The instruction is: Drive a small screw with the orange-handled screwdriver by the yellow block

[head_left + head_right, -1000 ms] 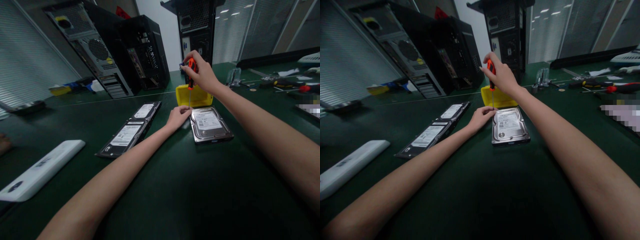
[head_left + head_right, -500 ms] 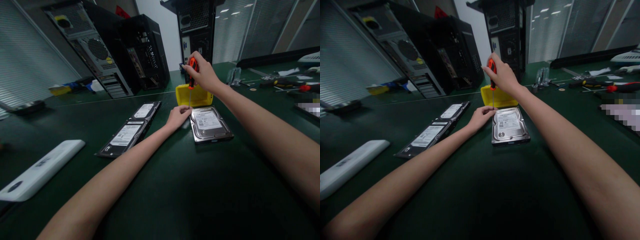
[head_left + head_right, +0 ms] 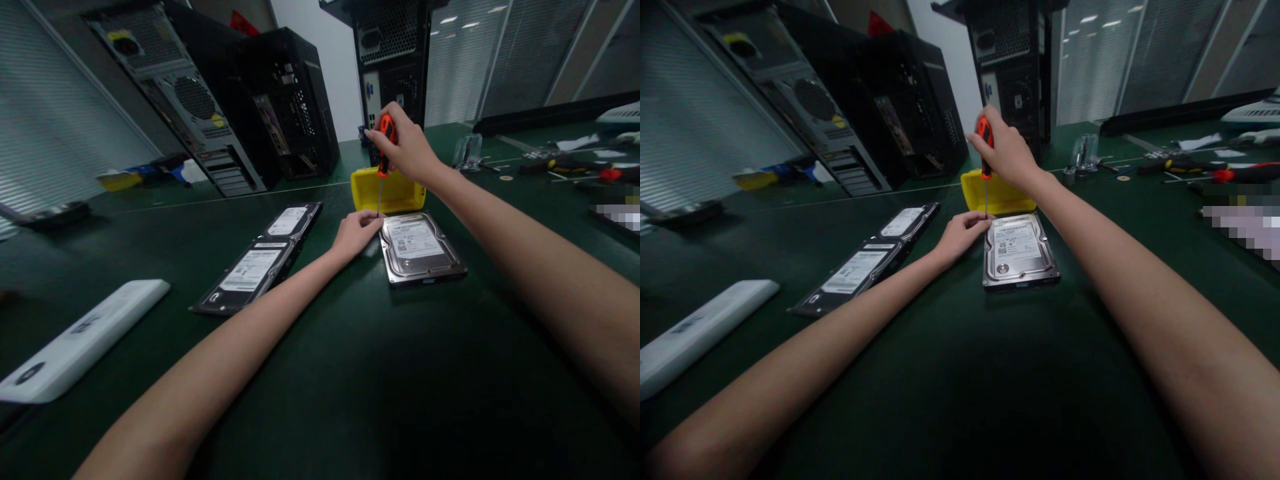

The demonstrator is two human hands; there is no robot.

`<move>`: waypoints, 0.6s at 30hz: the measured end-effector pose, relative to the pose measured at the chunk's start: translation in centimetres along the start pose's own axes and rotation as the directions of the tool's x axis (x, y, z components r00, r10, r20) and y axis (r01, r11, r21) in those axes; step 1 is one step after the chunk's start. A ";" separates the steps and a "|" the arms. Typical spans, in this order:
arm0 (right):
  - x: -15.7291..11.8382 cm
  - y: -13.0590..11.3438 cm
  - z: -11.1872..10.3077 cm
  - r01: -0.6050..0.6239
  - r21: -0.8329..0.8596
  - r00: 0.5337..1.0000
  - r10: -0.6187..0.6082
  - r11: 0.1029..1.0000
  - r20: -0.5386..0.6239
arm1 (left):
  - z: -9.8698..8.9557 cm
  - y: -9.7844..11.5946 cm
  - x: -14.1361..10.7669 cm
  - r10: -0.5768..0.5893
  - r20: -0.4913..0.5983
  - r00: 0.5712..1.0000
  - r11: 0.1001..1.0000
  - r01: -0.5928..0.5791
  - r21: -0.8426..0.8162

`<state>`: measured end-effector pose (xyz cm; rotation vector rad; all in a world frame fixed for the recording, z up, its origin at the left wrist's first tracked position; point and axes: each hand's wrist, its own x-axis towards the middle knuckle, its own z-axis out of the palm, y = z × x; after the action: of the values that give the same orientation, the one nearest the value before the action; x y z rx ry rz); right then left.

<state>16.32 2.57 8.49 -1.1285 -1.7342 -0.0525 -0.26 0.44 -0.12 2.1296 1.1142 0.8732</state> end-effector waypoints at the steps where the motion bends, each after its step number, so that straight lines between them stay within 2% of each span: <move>1: -0.1 0.0 0.0 -0.003 0.001 1.000 0.003 1.000 0.004 | 0.0 0.1 0.0 -0.002 -0.001 1.000 1.000 0.002 0.002; 8: -0.2 0.3 -0.3 -0.016 0.013 1.000 0.016 1.000 0.010 | -0.1 0.2 -0.2 -0.002 -0.002 1.000 1.000 0.002 0.000; 18: -0.2 -0.2 -0.2 0.056 0.056 0.998 -0.056 0.997 0.002 | -0.2 0.4 -0.3 -0.010 -0.001 1.000 1.000 0.010 0.010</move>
<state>16.34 2.20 8.49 -1.0395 -1.7597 -0.0361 -0.31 0.06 0.21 2.1305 1.1311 0.8657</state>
